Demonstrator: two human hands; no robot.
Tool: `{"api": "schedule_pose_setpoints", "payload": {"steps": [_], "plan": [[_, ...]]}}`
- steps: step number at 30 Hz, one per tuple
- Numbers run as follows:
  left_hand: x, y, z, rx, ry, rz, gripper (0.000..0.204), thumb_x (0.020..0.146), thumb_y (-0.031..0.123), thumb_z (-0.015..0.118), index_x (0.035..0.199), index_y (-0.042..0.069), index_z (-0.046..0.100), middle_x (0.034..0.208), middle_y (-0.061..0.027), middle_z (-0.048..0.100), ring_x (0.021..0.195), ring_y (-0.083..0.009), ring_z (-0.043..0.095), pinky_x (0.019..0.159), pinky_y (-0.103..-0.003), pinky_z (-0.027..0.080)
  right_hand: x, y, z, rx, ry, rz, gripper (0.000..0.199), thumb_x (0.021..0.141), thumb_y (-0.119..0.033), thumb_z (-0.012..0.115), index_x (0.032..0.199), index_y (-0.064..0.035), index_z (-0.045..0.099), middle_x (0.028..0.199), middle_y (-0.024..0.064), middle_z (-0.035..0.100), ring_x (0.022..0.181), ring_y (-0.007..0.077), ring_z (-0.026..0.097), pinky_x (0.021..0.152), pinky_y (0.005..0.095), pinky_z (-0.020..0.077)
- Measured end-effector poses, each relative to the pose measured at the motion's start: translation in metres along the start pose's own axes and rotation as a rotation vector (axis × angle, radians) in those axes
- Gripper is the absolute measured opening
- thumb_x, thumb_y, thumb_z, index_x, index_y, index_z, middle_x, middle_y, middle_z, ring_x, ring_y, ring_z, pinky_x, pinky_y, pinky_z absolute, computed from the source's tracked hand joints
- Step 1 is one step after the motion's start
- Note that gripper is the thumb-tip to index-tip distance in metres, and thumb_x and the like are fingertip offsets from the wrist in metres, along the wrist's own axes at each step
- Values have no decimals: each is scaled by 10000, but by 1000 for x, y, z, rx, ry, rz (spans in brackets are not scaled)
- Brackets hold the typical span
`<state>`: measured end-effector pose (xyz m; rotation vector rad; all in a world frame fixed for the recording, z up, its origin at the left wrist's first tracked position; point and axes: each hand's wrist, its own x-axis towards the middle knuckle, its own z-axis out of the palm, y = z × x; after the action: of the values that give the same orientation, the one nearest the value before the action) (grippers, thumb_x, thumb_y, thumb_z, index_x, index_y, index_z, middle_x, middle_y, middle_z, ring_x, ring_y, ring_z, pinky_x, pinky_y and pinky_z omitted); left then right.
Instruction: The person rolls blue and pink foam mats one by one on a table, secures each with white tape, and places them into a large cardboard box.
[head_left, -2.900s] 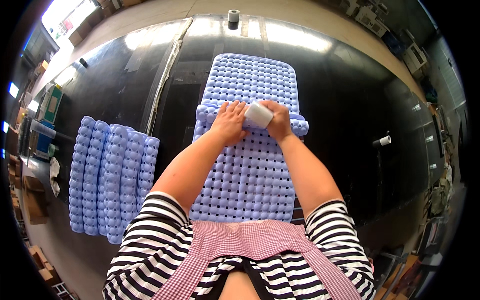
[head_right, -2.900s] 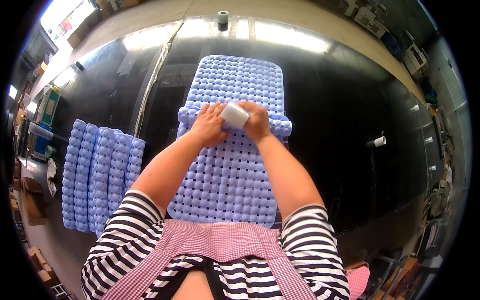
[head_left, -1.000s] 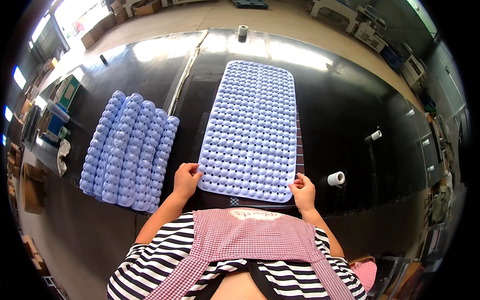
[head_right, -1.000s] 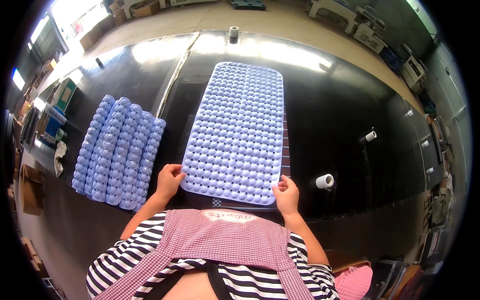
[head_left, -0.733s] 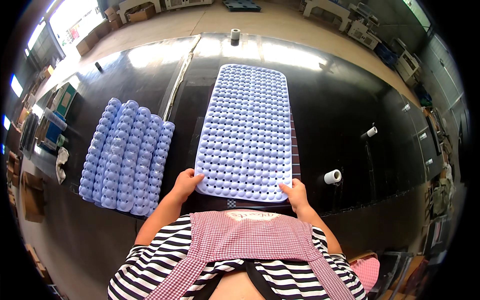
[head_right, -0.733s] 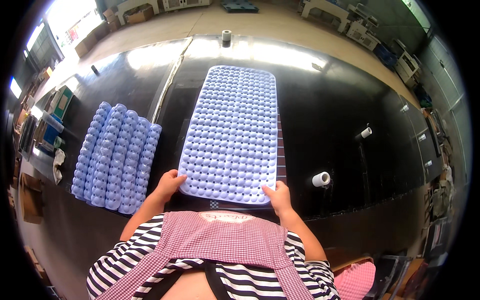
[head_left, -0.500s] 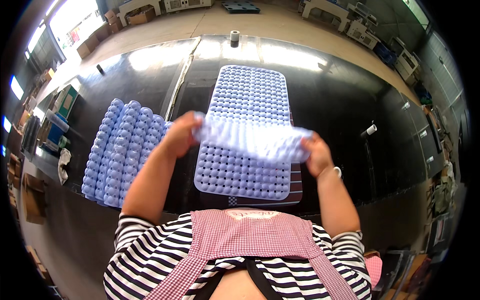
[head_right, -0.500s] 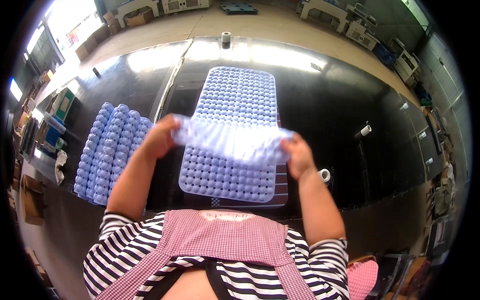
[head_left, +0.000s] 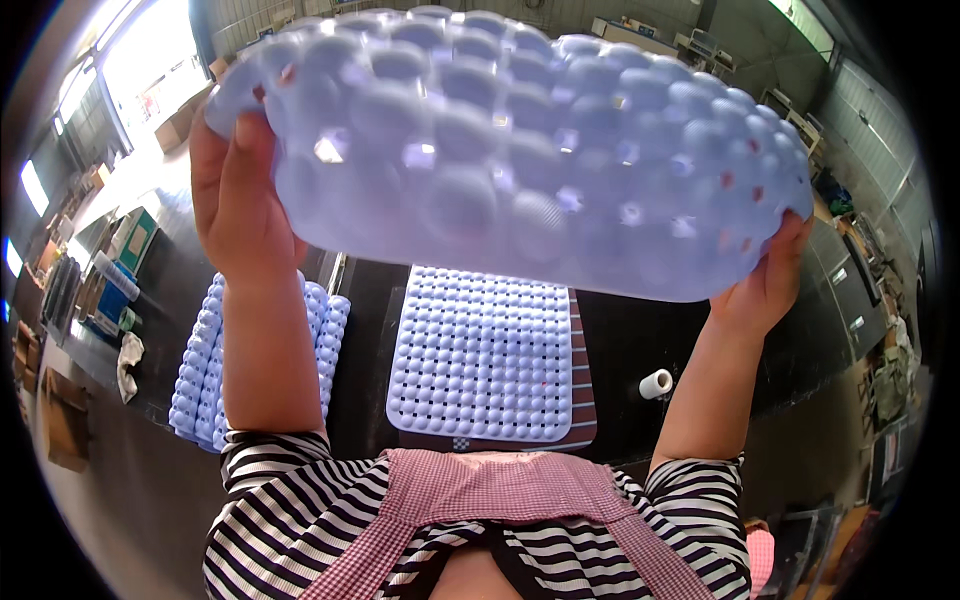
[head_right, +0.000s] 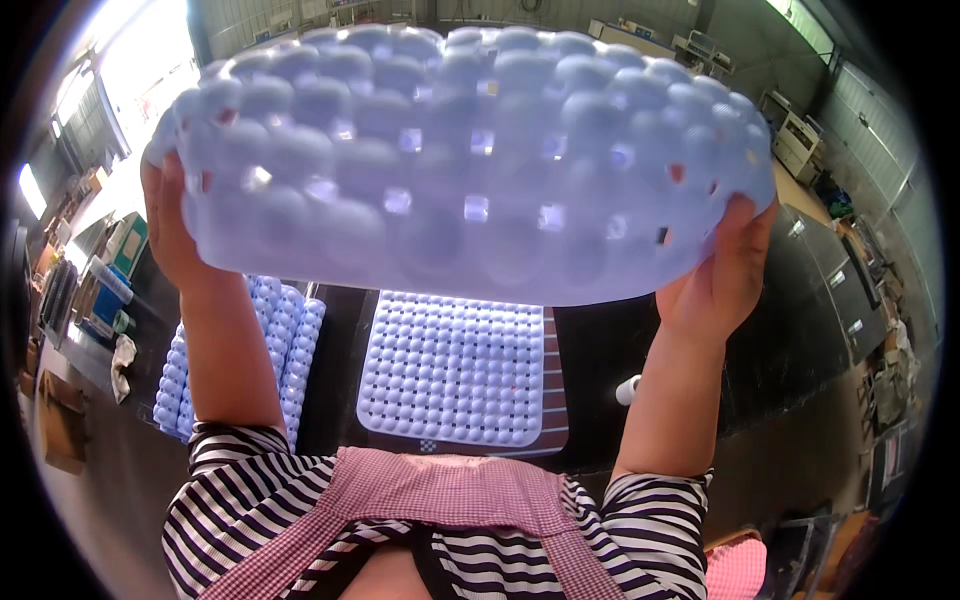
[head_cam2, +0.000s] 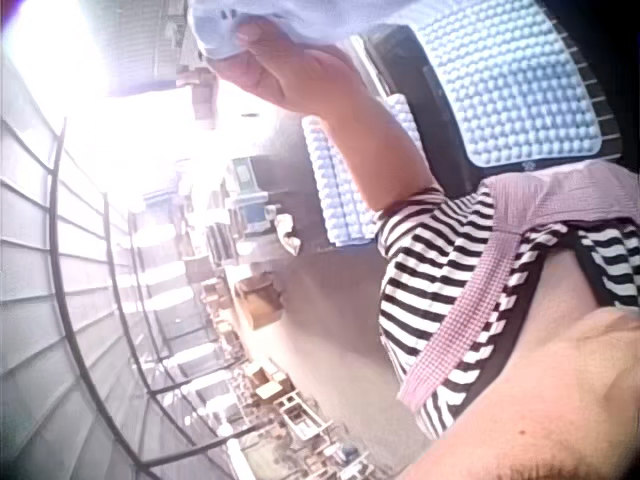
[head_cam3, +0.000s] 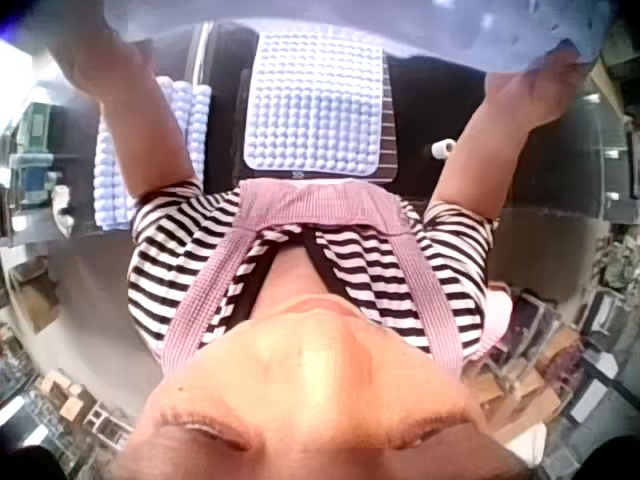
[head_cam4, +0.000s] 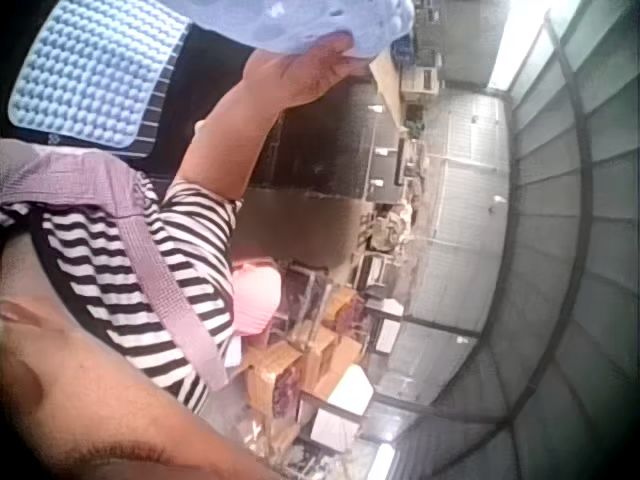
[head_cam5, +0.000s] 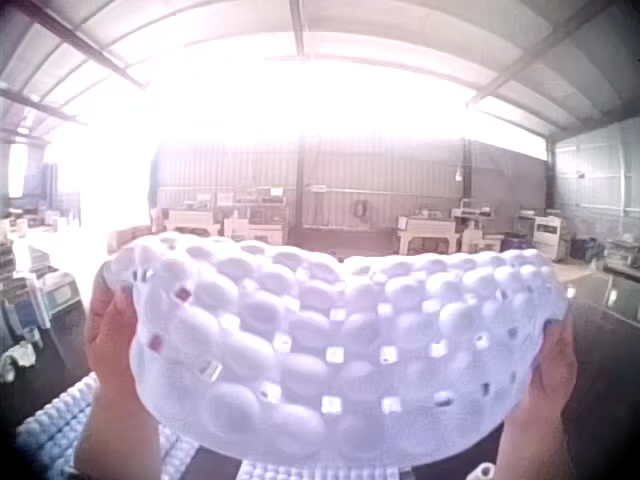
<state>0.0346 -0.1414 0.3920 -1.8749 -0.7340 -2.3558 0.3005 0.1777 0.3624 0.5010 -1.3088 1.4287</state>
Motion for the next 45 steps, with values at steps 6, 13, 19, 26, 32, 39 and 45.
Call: {"api": "schedule_pose_setpoints", "payload": {"steps": [6, 13, 19, 26, 32, 39, 45], "plan": [[27, -73, -19, 128, 265, -19, 225, 1031, 138, 633, 1230, 43, 678, 1113, -45, 731, 990, -117, 668, 909, -285, 520, 42, 63, 8, 13, 40, -30, 417, 1065, -227, 554, 1439, -53, 492, 1416, 98, 574, 1312, 212, 536, 1138, 418, 383], [-35, -242, -122, 336, 252, -785, 522, 1041, 385, 610, 1467, 104, 503, 1459, -82, 563, 1279, -266, 592, 1046, -431, 495, -1, 221, -80, -177, 290, 572, 606, 1031, -484, 586, 1448, -56, 484, 1421, 71, 563, 1342, 194, 488, 1149, 416, 344], [-193, -254, -135, 588, -33, -1138, 607, 995, 335, 679, 1538, 159, 472, 1436, -150, 592, 1170, -232, 627, 976, -366, 498, -164, 240, -73, -424, -40, 981, 470, 1043, -290, 599, 1426, -29, 520, 1246, 66, 614, 1115, 179, 567, 1026, 334, 433], [-352, -77, -9, 749, -722, -952, 286, 761, 245, 873, 980, 133, 725, 1145, -81, 640, 1121, -305, 591, 1002, -426, 471, -321, 88, -60, -977, -568, 624, 221, 741, -144, 851, 917, -84, 732, 978, 82, 715, 976, 306, 655, 891, 403, 523], [-359, -60, 4, 876, -784, -942, 305, 741, 198, 852, 1007, 138, 716, 1189, -75, 610, 1134, -318, 567, 1014, -450, 441, -335, 81, -39, -950, -787, 736, 306, 718, -204, 883, 974, -107, 745, 1073, 97, 646, 1076, 322, 603, 936, 410, 512], [-352, -71, -1, 842, -810, -1026, 222, 802, 166, 804, 986, 123, 689, 1101, -69, 637, 1067, -315, 591, 968, -434, 455, -325, 94, -38, -1010, -842, 715, 209, 801, -189, 799, 951, -105, 682, 1001, 78, 630, 1015, 305, 619, 869, 405, 522], [-352, -88, 17, 1139, -833, -1118, 104, 871, 98, 615, 934, 105, 698, 991, -49, 656, 999, -297, 615, 890, -414, 466, -328, 119, -42, -1199, -852, 658, 98, 848, -157, 724, 902, -93, 672, 938, 66, 634, 944, 294, 611, 794, 428, 492]]}}
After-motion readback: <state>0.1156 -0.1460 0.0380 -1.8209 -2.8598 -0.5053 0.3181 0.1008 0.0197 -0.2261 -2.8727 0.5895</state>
